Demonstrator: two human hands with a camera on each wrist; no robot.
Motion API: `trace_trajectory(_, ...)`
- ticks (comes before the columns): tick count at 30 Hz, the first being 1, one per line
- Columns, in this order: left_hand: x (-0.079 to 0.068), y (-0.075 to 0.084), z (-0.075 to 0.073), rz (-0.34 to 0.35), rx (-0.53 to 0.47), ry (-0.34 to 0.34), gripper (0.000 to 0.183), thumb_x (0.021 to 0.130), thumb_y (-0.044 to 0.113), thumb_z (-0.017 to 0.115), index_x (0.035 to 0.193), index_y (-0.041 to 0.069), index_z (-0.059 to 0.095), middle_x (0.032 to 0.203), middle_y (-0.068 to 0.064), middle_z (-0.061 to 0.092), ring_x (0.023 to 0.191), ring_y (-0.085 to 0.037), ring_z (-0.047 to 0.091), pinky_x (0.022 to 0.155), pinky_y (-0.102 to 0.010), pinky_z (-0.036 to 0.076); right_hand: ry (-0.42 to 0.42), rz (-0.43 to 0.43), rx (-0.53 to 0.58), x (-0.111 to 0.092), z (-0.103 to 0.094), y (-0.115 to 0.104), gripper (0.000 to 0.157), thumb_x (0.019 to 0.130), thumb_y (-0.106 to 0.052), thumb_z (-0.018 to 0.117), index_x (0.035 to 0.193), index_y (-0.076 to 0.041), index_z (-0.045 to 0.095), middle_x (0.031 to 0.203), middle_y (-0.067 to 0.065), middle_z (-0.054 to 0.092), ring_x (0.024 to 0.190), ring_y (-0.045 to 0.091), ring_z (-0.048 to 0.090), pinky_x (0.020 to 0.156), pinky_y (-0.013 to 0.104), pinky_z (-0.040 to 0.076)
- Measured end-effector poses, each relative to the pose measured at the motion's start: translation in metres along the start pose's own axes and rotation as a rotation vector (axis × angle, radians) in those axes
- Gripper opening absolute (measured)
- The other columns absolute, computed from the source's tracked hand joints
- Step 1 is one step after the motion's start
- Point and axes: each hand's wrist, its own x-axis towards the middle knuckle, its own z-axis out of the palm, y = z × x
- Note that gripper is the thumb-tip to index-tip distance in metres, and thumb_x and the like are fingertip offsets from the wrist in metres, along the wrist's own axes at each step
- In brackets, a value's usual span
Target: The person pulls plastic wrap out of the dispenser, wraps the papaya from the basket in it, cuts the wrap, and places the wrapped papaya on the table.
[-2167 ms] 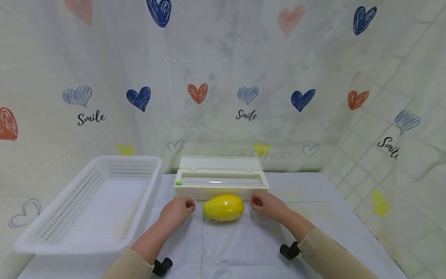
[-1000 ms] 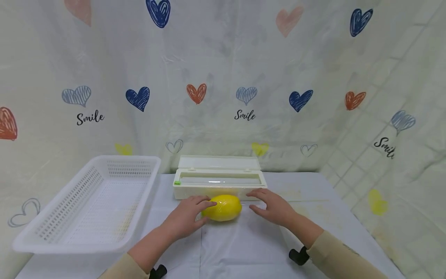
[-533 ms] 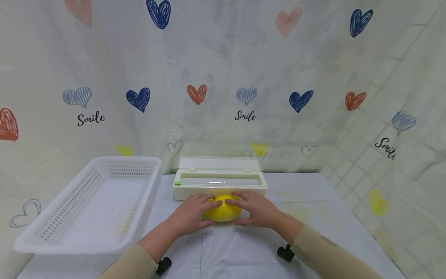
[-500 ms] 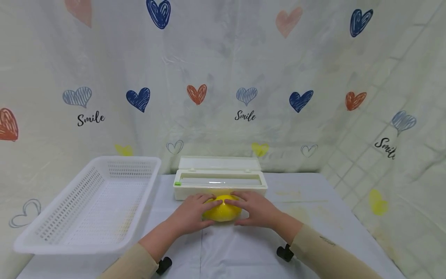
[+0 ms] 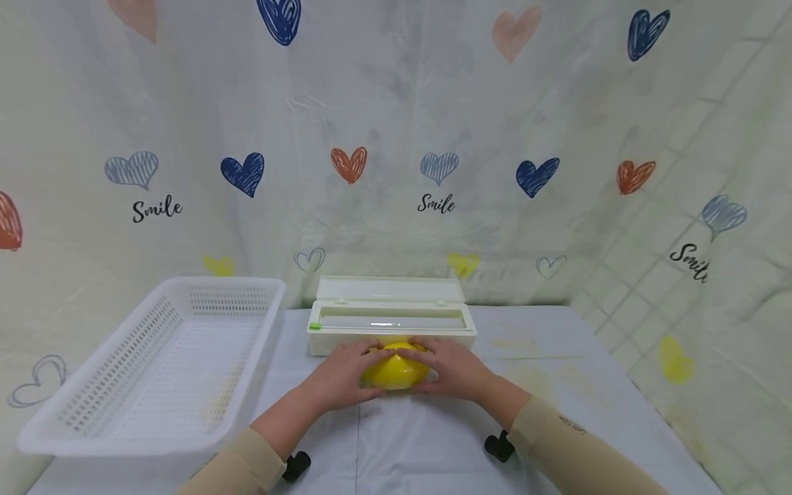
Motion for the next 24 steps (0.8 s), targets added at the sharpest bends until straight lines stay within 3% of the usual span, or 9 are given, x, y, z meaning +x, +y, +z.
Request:
trace_trajectory(7, 0.001, -0.001, 0.000, -0.008, -0.020, 0.008, 0.071, 0.085, 0.053, 0.073, 0.148, 0.034, 0.046, 0.145, 0.002, 0.048, 0.130, -0.022, 0.046, 0.108, -0.050, 0.037, 0.013, 0.014, 0.025, 0.003, 0.001, 0.001, 0.072, 0.079, -0.045, 0.082, 0.143, -0.029, 0.052, 0.135, 0.006, 0.057, 0.112, 0.025, 0.062, 0.093, 0.041, 0.052)
trace_trajectory(14, 0.001, 0.001, -0.006, -0.083, -0.042, 0.001, 0.082, 0.084, 0.053, 0.073, 0.152, 0.024, 0.039, 0.151, -0.001, 0.043, 0.133, -0.025, 0.045, 0.111, -0.048, 0.035, -0.046, 0.073, 0.102, 0.007, -0.003, 0.000, 0.069, 0.081, -0.045, 0.081, 0.142, -0.027, 0.053, 0.134, 0.004, 0.057, 0.110, 0.023, 0.062, 0.095, 0.039, 0.051)
trace_trajectory(20, -0.003, 0.002, -0.014, -0.012, 0.006, 0.050, 0.078, 0.084, 0.053, 0.074, 0.150, 0.026, 0.043, 0.149, 0.003, 0.046, 0.135, -0.022, 0.044, 0.111, -0.047, 0.034, -0.073, 0.149, 0.209, 0.008, -0.009, -0.002, 0.071, 0.080, -0.043, 0.081, 0.143, -0.027, 0.052, 0.134, -0.002, 0.056, 0.111, 0.017, 0.061, 0.094, 0.036, 0.052)
trace_trajectory(24, -0.004, 0.004, -0.018, 0.034, 0.043, 0.041, 0.077, 0.084, 0.054, 0.073, 0.150, 0.030, 0.041, 0.150, 0.006, 0.044, 0.137, -0.019, 0.040, 0.113, -0.046, 0.031, -0.098, 0.213, 0.275, 0.009, -0.015, -0.003, 0.071, 0.081, -0.043, 0.080, 0.144, -0.029, 0.051, 0.134, -0.005, 0.056, 0.109, 0.014, 0.060, 0.091, 0.033, 0.053)
